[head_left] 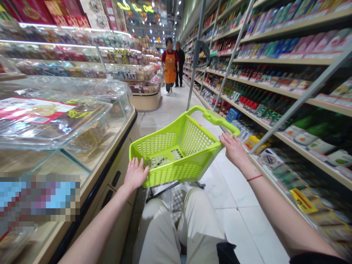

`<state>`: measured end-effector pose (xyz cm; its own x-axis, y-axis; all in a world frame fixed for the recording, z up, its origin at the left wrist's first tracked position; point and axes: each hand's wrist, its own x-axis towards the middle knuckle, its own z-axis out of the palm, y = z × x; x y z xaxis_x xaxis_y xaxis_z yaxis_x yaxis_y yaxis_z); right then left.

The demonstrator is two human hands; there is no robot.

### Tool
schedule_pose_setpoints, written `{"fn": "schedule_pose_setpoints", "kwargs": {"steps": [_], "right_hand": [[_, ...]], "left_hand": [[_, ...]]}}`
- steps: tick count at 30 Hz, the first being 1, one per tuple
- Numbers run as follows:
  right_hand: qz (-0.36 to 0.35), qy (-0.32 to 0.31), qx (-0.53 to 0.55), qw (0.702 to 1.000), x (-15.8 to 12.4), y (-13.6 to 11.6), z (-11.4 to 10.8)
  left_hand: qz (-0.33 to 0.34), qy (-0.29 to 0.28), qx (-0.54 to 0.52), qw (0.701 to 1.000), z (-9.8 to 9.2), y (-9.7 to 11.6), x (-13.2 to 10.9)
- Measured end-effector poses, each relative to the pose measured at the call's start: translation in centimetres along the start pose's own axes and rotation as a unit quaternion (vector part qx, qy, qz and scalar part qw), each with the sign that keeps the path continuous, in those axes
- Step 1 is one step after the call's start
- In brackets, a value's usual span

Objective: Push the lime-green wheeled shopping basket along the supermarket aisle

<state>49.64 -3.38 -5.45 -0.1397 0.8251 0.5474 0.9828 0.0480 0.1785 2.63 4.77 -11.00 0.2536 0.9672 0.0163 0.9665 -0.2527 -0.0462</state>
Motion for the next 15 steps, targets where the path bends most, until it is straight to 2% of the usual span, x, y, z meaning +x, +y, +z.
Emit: {"fn": "schedule_pose_setpoints", "kwargs": {"steps": [5, 8, 11, 15], "right_hand": [[0.034, -0.023, -0.026, 0.999, 2.0, 4.8, -0.7], [0.069, -0.042, -0.038, 0.996, 2.8, 6.7, -1.1], [0.107, -0.054, -0.045, 0.992, 3.1, 6.8, -1.1], [0.117, -0.033, -0.064, 0.991, 2.7, 4.4, -0.6]], "left_hand": [[0.0, 0.003, 0.005, 1.0, 0.0, 0.1, 0.0], [0.0, 0.007, 0.004, 1.0, 0.1, 0.1, 0.0], [-0.002, 0.014, -0.005, 1.0, 0.3, 0.1, 0.1], [-0.003, 0.013, -0.012, 1.0, 0.3, 0.0, 0.1]]}}
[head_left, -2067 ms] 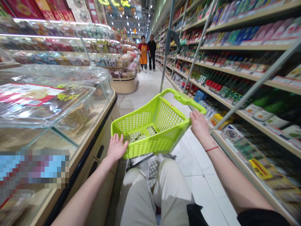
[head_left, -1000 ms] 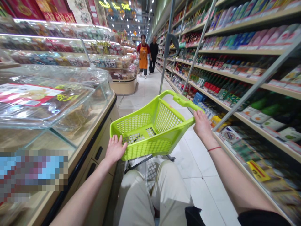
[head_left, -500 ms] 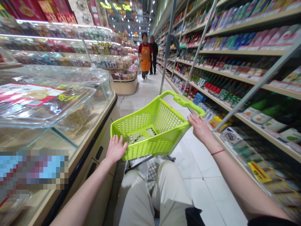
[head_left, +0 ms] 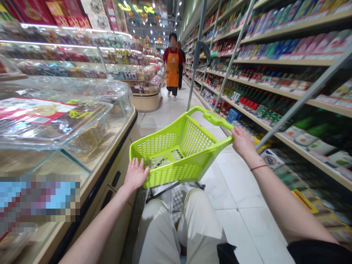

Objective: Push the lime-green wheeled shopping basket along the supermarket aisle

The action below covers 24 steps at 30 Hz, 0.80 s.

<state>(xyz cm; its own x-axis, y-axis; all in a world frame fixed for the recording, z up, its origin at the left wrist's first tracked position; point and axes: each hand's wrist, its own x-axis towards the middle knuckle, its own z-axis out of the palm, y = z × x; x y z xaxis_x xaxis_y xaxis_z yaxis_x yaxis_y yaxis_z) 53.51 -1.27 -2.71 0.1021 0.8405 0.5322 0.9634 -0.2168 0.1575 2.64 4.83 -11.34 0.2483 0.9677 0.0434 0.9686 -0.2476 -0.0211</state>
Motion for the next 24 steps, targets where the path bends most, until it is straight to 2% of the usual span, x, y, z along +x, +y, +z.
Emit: {"fn": "schedule_pose_setpoints", "kwargs": {"steps": [5, 12, 15, 18, 24], "right_hand": [[0.017, 0.039, 0.034, 0.998, -1.7, -3.2, 0.3], [-0.051, 0.055, 0.086, 0.993, -3.4, -5.9, 0.6], [-0.088, 0.057, 0.104, 0.989, -3.5, -5.3, 0.7], [-0.111, 0.047, 0.118, 0.986, -3.0, -3.7, 0.6], [-0.07, 0.034, 0.118, 0.99, -0.9, 0.4, 0.7]], "left_hand": [[0.003, 0.0, 0.006, 1.0, -0.1, 0.0, -0.1], [0.002, 0.001, 0.001, 1.0, -0.1, 0.1, -0.1], [0.003, 0.003, 0.0, 1.0, -0.1, 0.0, -0.1], [0.004, 0.006, 0.0, 1.0, 0.0, 0.0, -0.1], [0.009, 0.006, 0.006, 1.0, 0.0, 0.1, -0.2]]}}
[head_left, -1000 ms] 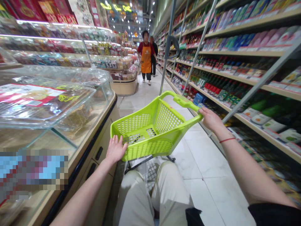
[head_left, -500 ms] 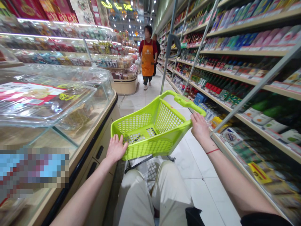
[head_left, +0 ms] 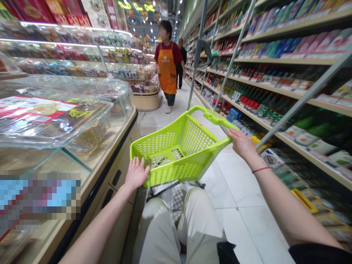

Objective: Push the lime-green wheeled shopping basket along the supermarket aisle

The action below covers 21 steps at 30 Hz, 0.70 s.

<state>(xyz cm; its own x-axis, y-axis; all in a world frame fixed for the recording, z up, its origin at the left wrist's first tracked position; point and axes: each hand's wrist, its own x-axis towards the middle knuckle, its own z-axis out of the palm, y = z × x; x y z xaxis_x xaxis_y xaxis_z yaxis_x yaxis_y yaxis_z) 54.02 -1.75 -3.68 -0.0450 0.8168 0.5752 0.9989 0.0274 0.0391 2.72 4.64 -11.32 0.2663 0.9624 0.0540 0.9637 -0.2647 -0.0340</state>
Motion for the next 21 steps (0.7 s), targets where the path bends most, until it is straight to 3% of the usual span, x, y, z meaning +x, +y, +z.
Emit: {"fn": "schedule_pose_setpoints", "kwargs": {"steps": [3, 7, 15, 21], "right_hand": [[0.041, 0.02, -0.024, 0.999, 0.3, 1.0, 0.0], [0.064, 0.061, -0.04, 0.995, -0.4, -0.5, 0.8], [0.017, 0.048, 0.011, 0.999, -2.4, -6.2, 2.2], [-0.041, 0.037, 0.021, 0.998, -3.0, -7.4, 2.0]], "left_hand": [[-0.002, -0.011, 0.008, 1.0, -0.2, 0.1, 0.0], [-0.007, -0.014, 0.007, 1.0, -0.3, 0.1, 0.0], [-0.006, 0.007, -0.008, 1.0, 0.3, 0.0, 0.1], [-0.007, -0.006, -0.005, 1.0, 0.1, -0.1, 0.1]]}}
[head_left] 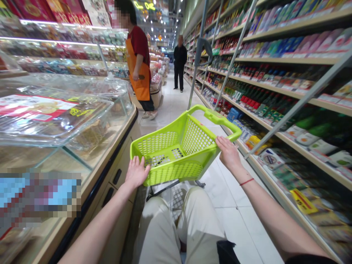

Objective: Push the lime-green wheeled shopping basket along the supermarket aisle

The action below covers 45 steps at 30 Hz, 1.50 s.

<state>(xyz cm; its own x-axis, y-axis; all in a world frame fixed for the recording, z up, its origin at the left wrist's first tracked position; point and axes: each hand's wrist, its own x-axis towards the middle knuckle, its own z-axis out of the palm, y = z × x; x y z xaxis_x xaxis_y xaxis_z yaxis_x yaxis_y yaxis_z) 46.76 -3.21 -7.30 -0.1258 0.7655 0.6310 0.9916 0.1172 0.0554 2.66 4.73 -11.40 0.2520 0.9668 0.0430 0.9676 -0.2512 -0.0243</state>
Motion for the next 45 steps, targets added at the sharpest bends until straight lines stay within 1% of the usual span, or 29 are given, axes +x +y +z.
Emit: {"fn": "schedule_pose_setpoints", "kwargs": {"steps": [3, 6, 9, 11, 14, 17, 24, 28, 31, 35, 37, 40, 42, 45], "right_hand": [[-0.021, -0.024, 0.001, 0.999, 0.3, 1.1, -0.5], [-0.016, -0.036, -0.012, 0.999, 1.0, 3.0, -1.1], [0.016, -0.016, -0.04, 0.999, 1.5, 4.9, -1.7], [0.04, 0.001, -0.051, 0.998, 1.6, 5.5, -1.9], [0.065, 0.024, -0.05, 0.996, 1.3, 5.1, -1.5], [0.068, 0.036, -0.039, 0.996, 0.8, 3.6, -0.8], [0.048, 0.036, -0.021, 0.998, -0.1, -0.7, 0.3], [0.018, 0.027, -0.018, 0.999, -0.7, -2.3, 0.5], [-0.008, 0.011, -0.015, 1.0, -0.8, -2.1, 0.2], [-0.038, -0.006, -0.025, 0.999, -0.3, -0.1, -0.7], [-0.03, -0.004, -0.038, 0.999, 0.0, 1.1, -1.1], [0.002, 0.008, -0.051, 0.999, 0.3, 2.5, -1.5], [0.021, 0.016, -0.052, 0.998, 0.4, 2.7, -1.4], [0.04, 0.025, -0.05, 0.998, 0.4, 2.1, -0.8]], "left_hand": [[-0.001, -0.006, -0.003, 1.0, -0.2, 0.1, 0.0], [-0.001, -0.002, -0.008, 1.0, -0.2, 0.1, 0.0], [-0.003, 0.003, -0.008, 1.0, 0.0, 0.1, 0.0], [-0.002, 0.004, -0.007, 1.0, 0.0, 0.1, 0.0], [-0.001, -0.003, -0.007, 1.0, -0.1, 0.1, 0.0], [-0.002, -0.008, -0.006, 1.0, -0.4, 0.1, -0.1], [-0.005, -0.023, -0.003, 1.0, -0.8, 0.3, -0.2], [-0.006, -0.028, -0.003, 1.0, -0.9, 0.3, -0.3], [-0.005, -0.029, -0.003, 1.0, -1.0, 0.3, -0.3], [-0.005, -0.033, 0.004, 0.999, -1.2, 0.5, -0.4], [-0.005, -0.033, 0.007, 0.999, -1.3, 0.6, -0.4], [-0.006, -0.029, 0.007, 1.0, -1.2, 0.6, -0.4], [-0.007, -0.024, 0.007, 1.0, -1.0, 0.5, -0.3], [-0.009, -0.016, 0.006, 1.0, -0.7, 0.4, -0.2]]}}
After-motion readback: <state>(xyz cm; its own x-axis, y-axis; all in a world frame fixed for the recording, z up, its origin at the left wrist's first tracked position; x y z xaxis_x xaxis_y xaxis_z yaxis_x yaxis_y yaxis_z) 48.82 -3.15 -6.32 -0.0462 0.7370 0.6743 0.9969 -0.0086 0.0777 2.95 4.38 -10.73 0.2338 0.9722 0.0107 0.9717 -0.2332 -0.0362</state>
